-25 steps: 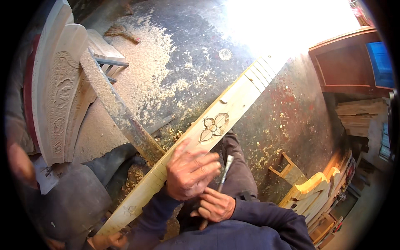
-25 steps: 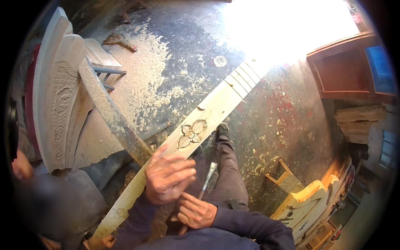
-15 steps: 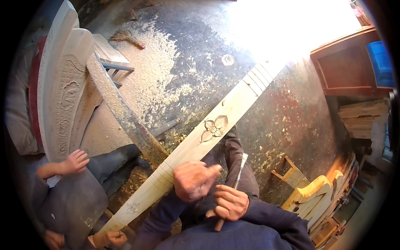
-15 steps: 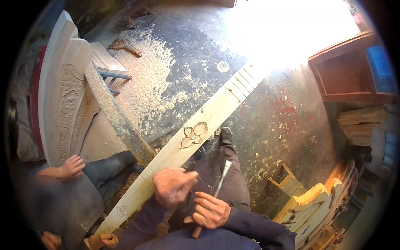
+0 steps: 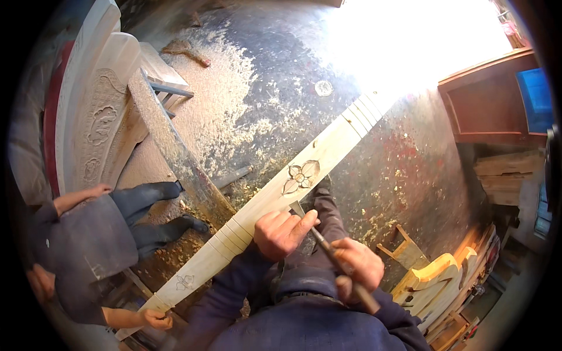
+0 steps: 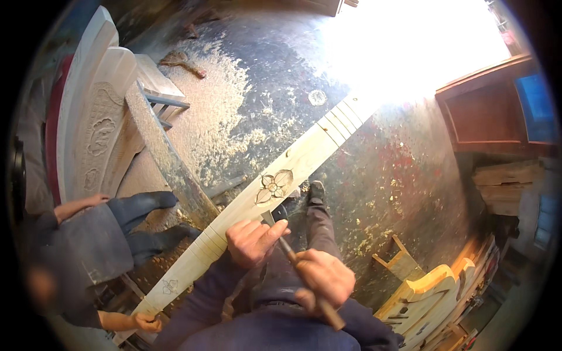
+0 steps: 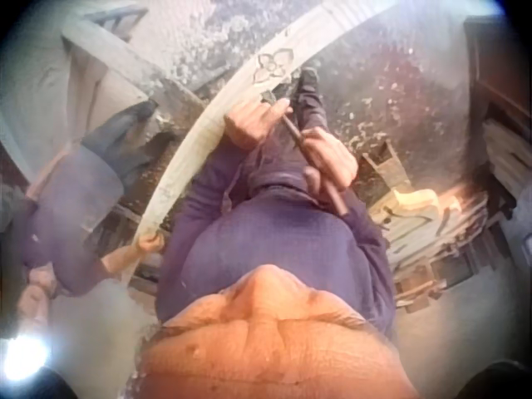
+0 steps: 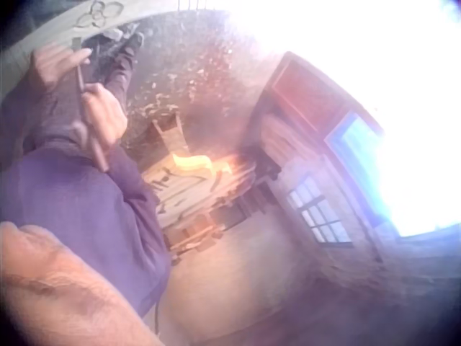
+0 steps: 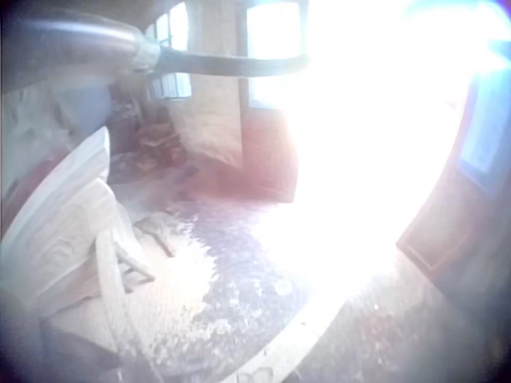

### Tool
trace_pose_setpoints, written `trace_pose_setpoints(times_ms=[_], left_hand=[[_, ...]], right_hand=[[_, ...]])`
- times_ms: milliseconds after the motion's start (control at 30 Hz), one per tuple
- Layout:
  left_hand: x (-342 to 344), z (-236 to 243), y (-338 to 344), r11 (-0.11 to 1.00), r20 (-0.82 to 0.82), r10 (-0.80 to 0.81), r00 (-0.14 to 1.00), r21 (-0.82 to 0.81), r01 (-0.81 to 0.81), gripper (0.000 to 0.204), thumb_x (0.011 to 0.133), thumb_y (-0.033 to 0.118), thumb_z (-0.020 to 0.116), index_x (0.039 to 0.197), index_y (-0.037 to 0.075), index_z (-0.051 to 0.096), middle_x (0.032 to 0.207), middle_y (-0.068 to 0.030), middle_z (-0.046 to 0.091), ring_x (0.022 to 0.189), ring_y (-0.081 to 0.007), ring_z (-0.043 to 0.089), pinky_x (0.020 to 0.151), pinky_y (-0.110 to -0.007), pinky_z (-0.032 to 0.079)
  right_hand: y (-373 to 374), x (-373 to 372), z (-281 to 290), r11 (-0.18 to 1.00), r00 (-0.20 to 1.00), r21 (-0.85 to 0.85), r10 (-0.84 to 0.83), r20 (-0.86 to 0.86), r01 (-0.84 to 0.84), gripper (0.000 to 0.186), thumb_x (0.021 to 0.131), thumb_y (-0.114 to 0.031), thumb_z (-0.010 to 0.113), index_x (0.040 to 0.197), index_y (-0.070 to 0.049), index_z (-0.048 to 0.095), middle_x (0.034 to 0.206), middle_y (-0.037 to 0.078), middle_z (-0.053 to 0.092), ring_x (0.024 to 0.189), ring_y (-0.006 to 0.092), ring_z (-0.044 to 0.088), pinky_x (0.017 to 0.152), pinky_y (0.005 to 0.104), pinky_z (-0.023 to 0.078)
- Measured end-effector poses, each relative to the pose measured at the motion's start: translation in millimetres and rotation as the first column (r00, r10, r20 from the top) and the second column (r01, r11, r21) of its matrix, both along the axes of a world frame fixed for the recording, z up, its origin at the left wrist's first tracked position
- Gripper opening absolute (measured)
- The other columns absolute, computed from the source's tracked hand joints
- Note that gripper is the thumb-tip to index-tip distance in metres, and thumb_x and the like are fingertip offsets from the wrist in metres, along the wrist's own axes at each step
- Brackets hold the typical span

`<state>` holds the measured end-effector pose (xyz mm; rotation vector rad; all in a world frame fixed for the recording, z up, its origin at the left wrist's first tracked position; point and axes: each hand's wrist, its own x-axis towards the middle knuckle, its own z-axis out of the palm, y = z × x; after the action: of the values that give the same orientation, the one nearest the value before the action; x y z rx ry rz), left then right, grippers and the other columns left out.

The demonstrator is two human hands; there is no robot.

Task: The person carves a decorative floral pattern into a long wooden plank using a chisel and by hand, while another person assists by holding the plank steady.

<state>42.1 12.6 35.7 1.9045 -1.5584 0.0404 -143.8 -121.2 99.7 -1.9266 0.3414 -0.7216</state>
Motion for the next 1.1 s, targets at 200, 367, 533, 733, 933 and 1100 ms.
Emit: trace_pose_setpoints(times_ms=[200, 367, 533, 733, 933, 1100], left_hand=[[4.0, -16.9, -22.4, 1.000, 0.054, -0.027, 0.998, 0.014, 0.027, 0.033, 0.092, 0.008, 0.089, 0.124, 0.005, 0.081, 0.068, 0.0010, 0.052, 0.056, -0.0175, 0.052, 0.051, -0.037, 0.038], [5.4, -20.5, -27.0, 0.997, 0.032, -0.064, 0.997, 0.042, 0.062, 0.043, 0.087, 0.002, 0.084, 0.130, 0.004, 0.080, 0.069, 0.0003, 0.054, 0.057, -0.0179, 0.053, 0.052, -0.037, 0.040], [7.4, -19.1, -31.3, 0.992, -0.005, -0.097, 0.995, 0.076, 0.097, 0.051, 0.086, 0.000, 0.082, 0.136, 0.004, 0.079, 0.071, 0.0000, 0.056, 0.058, -0.0182, 0.054, 0.052, -0.037, 0.041], [8.7, -16.7, -34.9, 0.990, -0.025, -0.108, 0.994, 0.087, 0.110, 0.053, 0.086, -0.001, 0.081, 0.139, 0.004, 0.078, 0.072, -0.0005, 0.058, 0.059, -0.0184, 0.056, 0.052, -0.037, 0.042], [8.9, -14.5, -37.5, 0.986, -0.032, -0.099, 0.995, 0.129, 0.102, 0.052, 0.087, -0.001, 0.080, 0.139, 0.002, 0.078, 0.073, -0.0019, 0.060, 0.060, -0.0192, 0.057, 0.053, -0.038, 0.043], [8.3, -16.0, -38.2, 0.984, -0.035, -0.103, 0.994, 0.142, 0.107, 0.051, 0.088, -0.002, 0.078, 0.138, 0.000, 0.077, 0.074, -0.0030, 0.060, 0.060, -0.0200, 0.058, 0.054, -0.038, 0.043]], right_hand=[[-12.0, -20.1, -21.0, 0.671, 0.943, 0.682, -0.080, -0.322, 0.290, 0.054, 0.118, -0.038, 0.062, 0.132, 0.013, 0.074, 0.097, 0.021, 0.081, 0.084, 0.0257, 0.079, 0.081, 0.0383, 0.063], [-24.9, -28.6, -42.9, 0.578, 0.955, 0.770, -0.059, -0.291, 0.271, 0.045, 0.112, -0.025, 0.063, 0.132, 0.013, 0.077, 0.102, 0.022, 0.083, 0.087, 0.0264, 0.080, 0.086, 0.0386, 0.064], [-31.9, -32.4, -53.4, 0.506, 0.959, 0.819, -0.071, -0.273, 0.271, 0.045, 0.111, -0.023, 0.062, 0.132, 0.014, 0.076, 0.103, 0.025, 0.083, 0.088, 0.0292, 0.081, 0.088, 0.0399, 0.064], [-40.6, -33.4, -58.3, 0.431, 0.964, 0.865, -0.062, -0.257, 0.258, 0.046, 0.113, -0.025, 0.063, 0.132, 0.014, 0.076, 0.102, 0.025, 0.082, 0.086, 0.0298, 0.079, 0.086, 0.0412, 0.064], [-58.3, -27.1, -72.8, 0.362, 0.969, 0.900, -0.051, -0.242, 0.244, 0.044, 0.110, -0.027, 0.068, 0.129, 0.012, 0.075, 0.086, 0.025, 0.075, 0.076, 0.0321, 0.073, 0.081, 0.0479, 0.065], [-69.4, -30.8, -89.4, 0.322, 0.984, 0.932, 0.003, -0.176, 0.165, 0.041, 0.109, -0.024, 0.069, 0.129, 0.010, 0.076, 0.086, 0.024, 0.075, 0.075, 0.0325, 0.073, 0.080, 0.0497, 0.065]])
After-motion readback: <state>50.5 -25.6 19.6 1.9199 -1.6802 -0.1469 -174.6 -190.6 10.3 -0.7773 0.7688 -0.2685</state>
